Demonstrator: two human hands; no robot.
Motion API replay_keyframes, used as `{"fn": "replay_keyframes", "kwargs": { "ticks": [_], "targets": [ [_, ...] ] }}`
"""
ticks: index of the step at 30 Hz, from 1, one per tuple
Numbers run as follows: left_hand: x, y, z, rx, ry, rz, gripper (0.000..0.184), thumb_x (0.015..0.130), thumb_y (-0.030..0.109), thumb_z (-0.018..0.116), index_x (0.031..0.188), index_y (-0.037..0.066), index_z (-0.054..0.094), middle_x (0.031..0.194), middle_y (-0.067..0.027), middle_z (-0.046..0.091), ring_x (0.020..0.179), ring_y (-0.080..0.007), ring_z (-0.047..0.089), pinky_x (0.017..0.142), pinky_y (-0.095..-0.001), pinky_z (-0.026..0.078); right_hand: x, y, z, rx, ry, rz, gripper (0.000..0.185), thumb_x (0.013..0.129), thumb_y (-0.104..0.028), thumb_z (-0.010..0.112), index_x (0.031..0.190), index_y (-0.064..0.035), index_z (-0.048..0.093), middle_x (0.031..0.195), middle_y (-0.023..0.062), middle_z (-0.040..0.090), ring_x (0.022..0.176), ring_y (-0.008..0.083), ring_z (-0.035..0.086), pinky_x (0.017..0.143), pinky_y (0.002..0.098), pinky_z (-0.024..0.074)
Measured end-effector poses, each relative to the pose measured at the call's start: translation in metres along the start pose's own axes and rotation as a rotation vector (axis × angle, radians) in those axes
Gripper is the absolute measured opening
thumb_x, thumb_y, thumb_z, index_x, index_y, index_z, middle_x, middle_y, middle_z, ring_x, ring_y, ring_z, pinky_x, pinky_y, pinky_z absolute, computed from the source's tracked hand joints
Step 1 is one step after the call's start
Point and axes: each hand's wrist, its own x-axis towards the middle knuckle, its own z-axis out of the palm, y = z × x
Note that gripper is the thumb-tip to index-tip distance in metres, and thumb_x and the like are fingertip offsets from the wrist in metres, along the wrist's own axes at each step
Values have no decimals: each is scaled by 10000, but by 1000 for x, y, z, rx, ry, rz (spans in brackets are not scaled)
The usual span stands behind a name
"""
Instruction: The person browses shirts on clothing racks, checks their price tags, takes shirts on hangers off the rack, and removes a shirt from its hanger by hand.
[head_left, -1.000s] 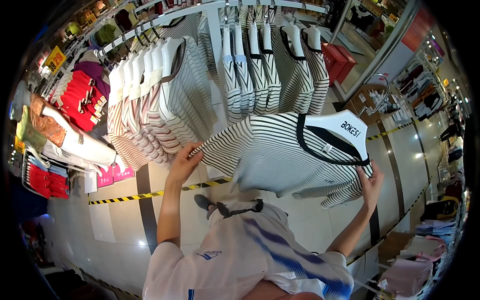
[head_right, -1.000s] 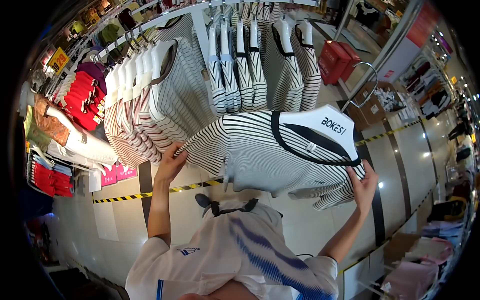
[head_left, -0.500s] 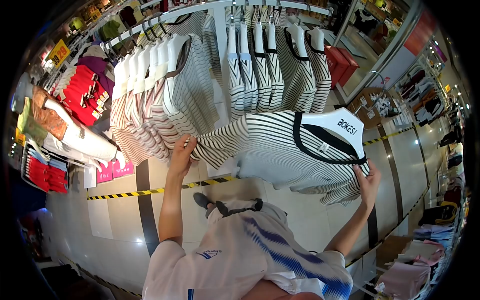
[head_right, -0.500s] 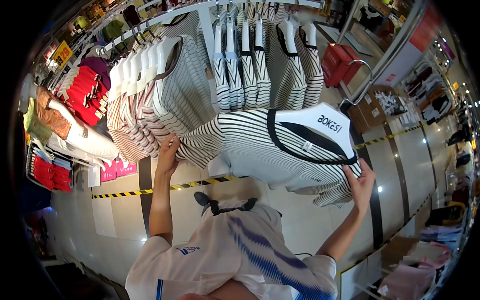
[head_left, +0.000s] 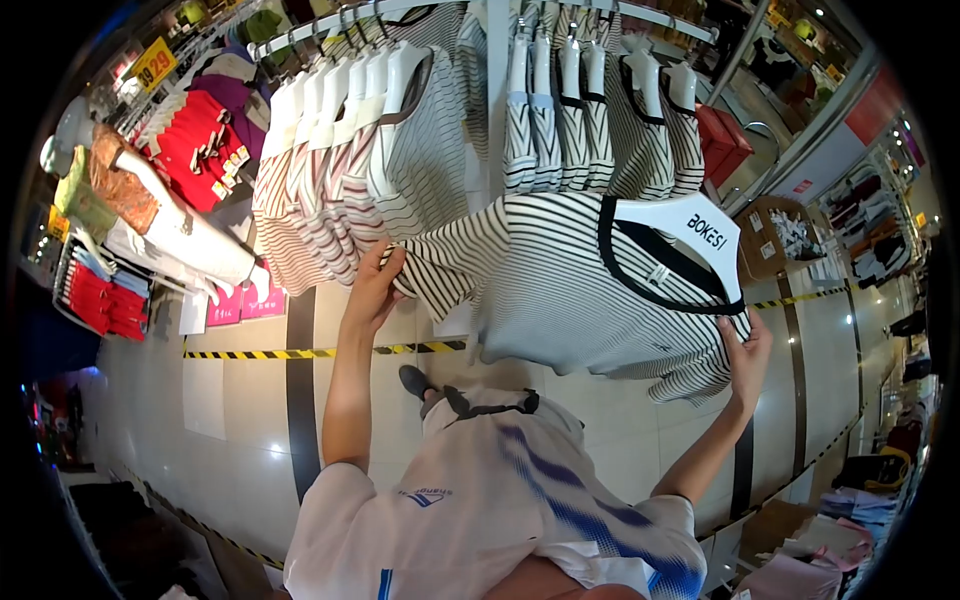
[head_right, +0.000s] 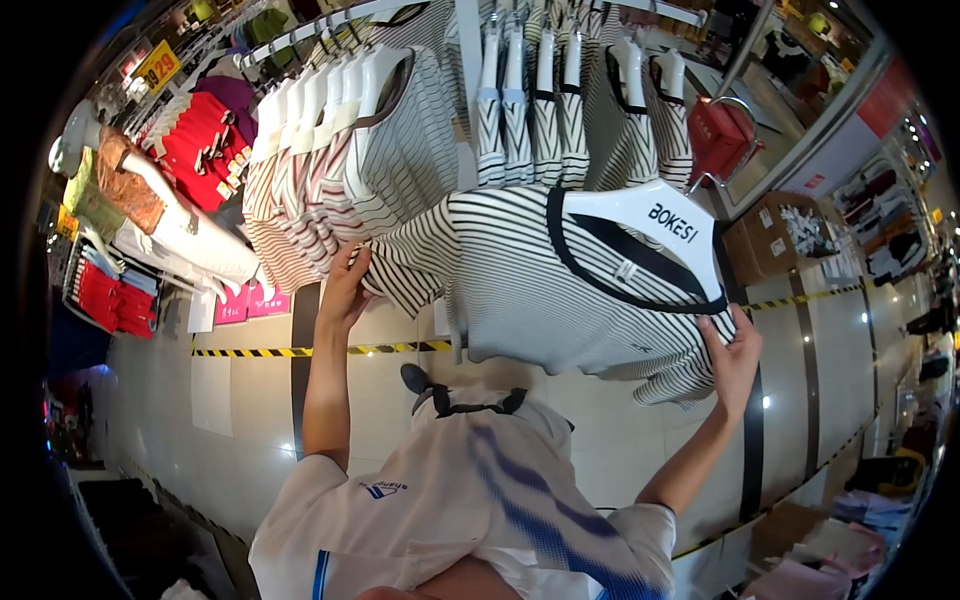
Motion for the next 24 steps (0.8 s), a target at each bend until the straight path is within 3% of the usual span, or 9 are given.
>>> {"fn": "replay_keyframes", "kwargs": {
  "ticks": [2, 11, 13, 15, 20, 22, 24],
  "targets": [
    [-2, -4, -4, 9, 27, 16, 170, 968, 178, 539, 1089, 63, 509, 731, 18, 542, 498, -45, 397, 458, -212, 325, 2, 1, 0, -4, -33, -7, 206, 884, -144, 653, 982, 34, 618, 803, 14, 641, 713, 53, 513, 643, 210, 421],
    [-19, -11, -18, 114, 76, -9, 126, 936, 48, 533, 1059, 28, 512, 801, -20, 564, 644, -78, 484, 596, -218, 405, 5, -14, -5, -62, -80, -19, 183, 858, -122, 678, 913, 35, 602, 751, -3, 593, 704, 51, 474, 637, 212, 407],
    [-22, -10, -22, 151, 116, -13, 133, 929, 53, 546, 1057, 28, 518, 791, -16, 558, 651, -79, 489, 611, -220, 410, 7, -24, 3, -10, -45, -53, 178, 818, -105, 710, 846, 22, 589, 645, 18, 565, 621, 54, 446, 570, 230, 389],
    [-27, -13, -28, 456, 207, 76, 172, 895, 80, 607, 1041, 34, 529, 805, -6, 548, 709, -80, 505, 651, -224, 419, 12, -27, 3, -43, -61, -75, 184, 812, -110, 715, 849, 23, 594, 650, 34, 574, 622, 60, 462, 578, 235, 400],
    [-36, 3, -16, 662, 344, 198, 267, 823, 89, 703, 1017, 46, 526, 909, 1, 536, 812, -87, 497, 709, -232, 408, 34, -52, 19, -181, -130, -200, 239, 798, -174, 718, 876, 26, 613, 686, 105, 604, 607, 130, 532, 611, 275, 441],
    [-35, 26, 5, 1092, 388, 613, 325, 774, 36, 717, 1033, 18, 521, 969, -64, 524, 887, -166, 485, 826, -287, 396, 41, -63, 30, -159, -132, -229, 237, 801, -175, 714, 887, 25, 620, 700, 119, 619, 602, 155, 551, 608, 282, 445],
    [-36, 51, 35, 1206, 335, 845, 412, 742, 10, 724, 1089, 9, 501, 1037, -118, 519, 966, -238, 505, 891, -321, 396, 47, -74, 37, -163, -172, -282, 243, 791, -181, 718, 896, 20, 632, 701, 129, 621, 596, 169, 578, 603, 278, 450]
  ]
}}
